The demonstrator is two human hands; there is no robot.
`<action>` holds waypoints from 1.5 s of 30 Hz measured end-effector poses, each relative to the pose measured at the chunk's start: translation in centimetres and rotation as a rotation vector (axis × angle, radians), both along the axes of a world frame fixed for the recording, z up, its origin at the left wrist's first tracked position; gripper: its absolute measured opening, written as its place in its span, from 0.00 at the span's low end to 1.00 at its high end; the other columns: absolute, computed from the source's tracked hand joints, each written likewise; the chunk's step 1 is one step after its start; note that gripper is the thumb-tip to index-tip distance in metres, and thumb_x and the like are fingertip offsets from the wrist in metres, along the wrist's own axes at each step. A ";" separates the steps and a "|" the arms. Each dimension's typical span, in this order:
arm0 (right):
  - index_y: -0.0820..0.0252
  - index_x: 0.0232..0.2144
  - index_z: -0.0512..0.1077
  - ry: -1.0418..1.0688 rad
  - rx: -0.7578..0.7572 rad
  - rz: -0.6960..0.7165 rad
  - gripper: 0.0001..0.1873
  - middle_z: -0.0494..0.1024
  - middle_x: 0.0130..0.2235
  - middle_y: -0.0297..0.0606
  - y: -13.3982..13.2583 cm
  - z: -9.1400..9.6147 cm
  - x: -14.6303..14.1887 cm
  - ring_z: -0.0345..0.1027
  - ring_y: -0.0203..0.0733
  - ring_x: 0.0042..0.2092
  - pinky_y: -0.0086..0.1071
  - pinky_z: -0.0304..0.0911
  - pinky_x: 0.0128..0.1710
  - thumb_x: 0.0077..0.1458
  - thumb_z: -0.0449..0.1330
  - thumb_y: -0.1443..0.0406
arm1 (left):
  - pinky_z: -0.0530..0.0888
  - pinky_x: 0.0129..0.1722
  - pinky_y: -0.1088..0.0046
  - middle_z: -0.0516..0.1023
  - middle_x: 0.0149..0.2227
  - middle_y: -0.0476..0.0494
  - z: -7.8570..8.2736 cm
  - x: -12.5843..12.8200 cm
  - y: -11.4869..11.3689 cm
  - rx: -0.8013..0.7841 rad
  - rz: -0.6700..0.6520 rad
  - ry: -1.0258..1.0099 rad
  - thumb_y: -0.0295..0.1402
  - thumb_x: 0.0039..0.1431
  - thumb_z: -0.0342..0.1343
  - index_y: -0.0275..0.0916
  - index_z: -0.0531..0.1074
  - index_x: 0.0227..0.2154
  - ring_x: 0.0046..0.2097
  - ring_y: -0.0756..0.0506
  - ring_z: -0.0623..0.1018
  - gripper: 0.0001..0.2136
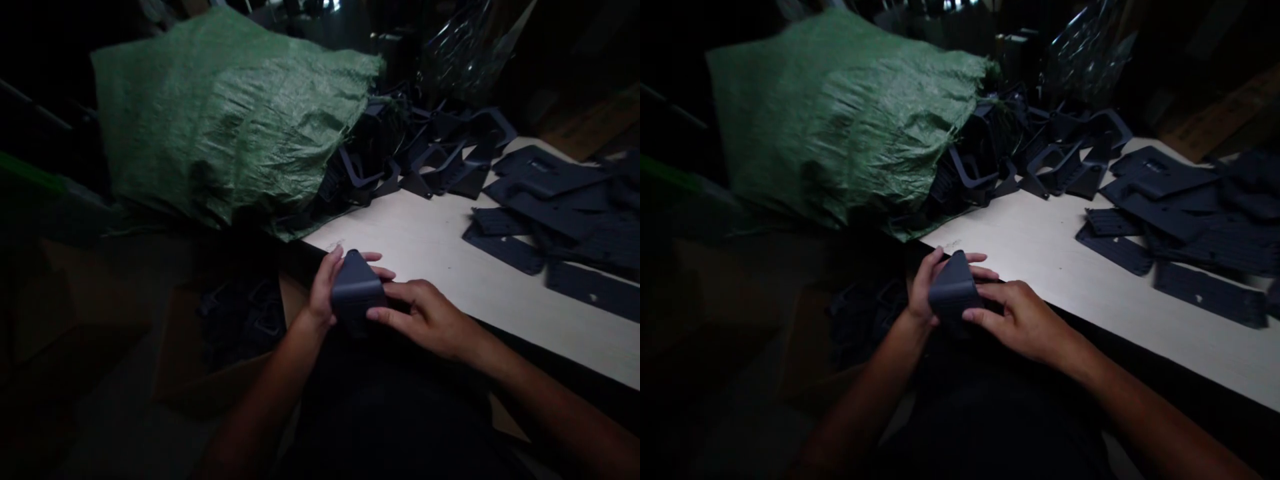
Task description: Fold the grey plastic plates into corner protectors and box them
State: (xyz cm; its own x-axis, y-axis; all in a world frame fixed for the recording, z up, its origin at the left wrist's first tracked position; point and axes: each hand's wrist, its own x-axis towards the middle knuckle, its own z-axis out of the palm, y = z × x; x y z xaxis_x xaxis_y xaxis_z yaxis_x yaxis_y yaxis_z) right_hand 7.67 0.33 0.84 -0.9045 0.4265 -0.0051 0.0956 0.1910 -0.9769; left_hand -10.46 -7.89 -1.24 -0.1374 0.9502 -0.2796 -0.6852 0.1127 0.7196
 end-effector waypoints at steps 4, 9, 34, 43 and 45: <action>0.57 0.46 0.82 0.015 -0.050 -0.051 0.16 0.83 0.44 0.36 -0.7 -1.1 -0.1 0.76 0.49 0.49 0.37 0.71 0.51 0.65 0.64 0.53 | 0.75 0.49 0.59 0.85 0.33 0.40 0.4 1.3 0.8 -0.023 0.029 -0.130 0.35 0.57 0.56 0.38 0.72 0.36 0.39 0.39 0.83 0.07; 0.57 0.52 0.79 0.150 -0.121 -0.230 0.19 0.80 0.54 0.41 -2.6 -2.4 -0.7 0.69 0.52 0.61 0.44 0.60 0.66 0.66 0.63 0.53 | 0.74 0.53 0.58 0.83 0.28 0.45 0.3 3.2 -0.1 0.083 0.296 0.065 0.31 0.59 0.55 0.39 0.70 0.35 0.44 0.38 0.84 0.03; 0.53 0.68 0.63 -0.395 1.083 -0.212 0.33 0.64 0.69 0.52 3.8 -8.2 11.3 0.66 0.68 0.64 0.64 0.66 0.60 0.66 0.59 0.49 | 0.80 0.51 0.60 0.79 0.27 0.46 -1.6 -6.1 -1.5 -0.158 0.451 -0.611 0.29 0.58 0.53 0.35 0.74 0.27 0.35 0.46 0.83 0.07; 0.45 0.72 0.55 -0.487 1.141 -0.227 0.38 0.59 0.72 0.44 4.9 -10.0 15.2 0.59 0.61 0.69 0.62 0.59 0.66 0.64 0.56 0.68 | 0.81 0.48 0.69 0.77 0.29 0.48 -1.2 -7.1 1.0 -0.089 0.359 -0.479 0.27 0.61 0.53 0.38 0.73 0.25 0.36 0.49 0.81 0.09; 0.49 0.70 0.60 -0.502 1.118 -0.238 0.35 0.62 0.71 0.47 4.8 -9.8 14.7 0.59 0.61 0.69 0.60 0.59 0.66 0.62 0.57 0.69 | 0.82 0.46 0.70 0.75 0.28 0.49 -0.8 -7.2 1.9 -0.062 0.288 -0.476 0.26 0.60 0.51 0.39 0.72 0.25 0.35 0.50 0.81 0.10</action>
State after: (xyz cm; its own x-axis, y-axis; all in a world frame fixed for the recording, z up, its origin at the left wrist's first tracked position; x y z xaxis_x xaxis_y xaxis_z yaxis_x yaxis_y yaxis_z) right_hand 22.41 5.12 -8.99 -0.8071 0.5728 0.1432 0.5572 0.8191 -0.1363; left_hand -17.69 -6.02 -2.04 -0.2342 0.8726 -0.4286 -0.9422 -0.0951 0.3213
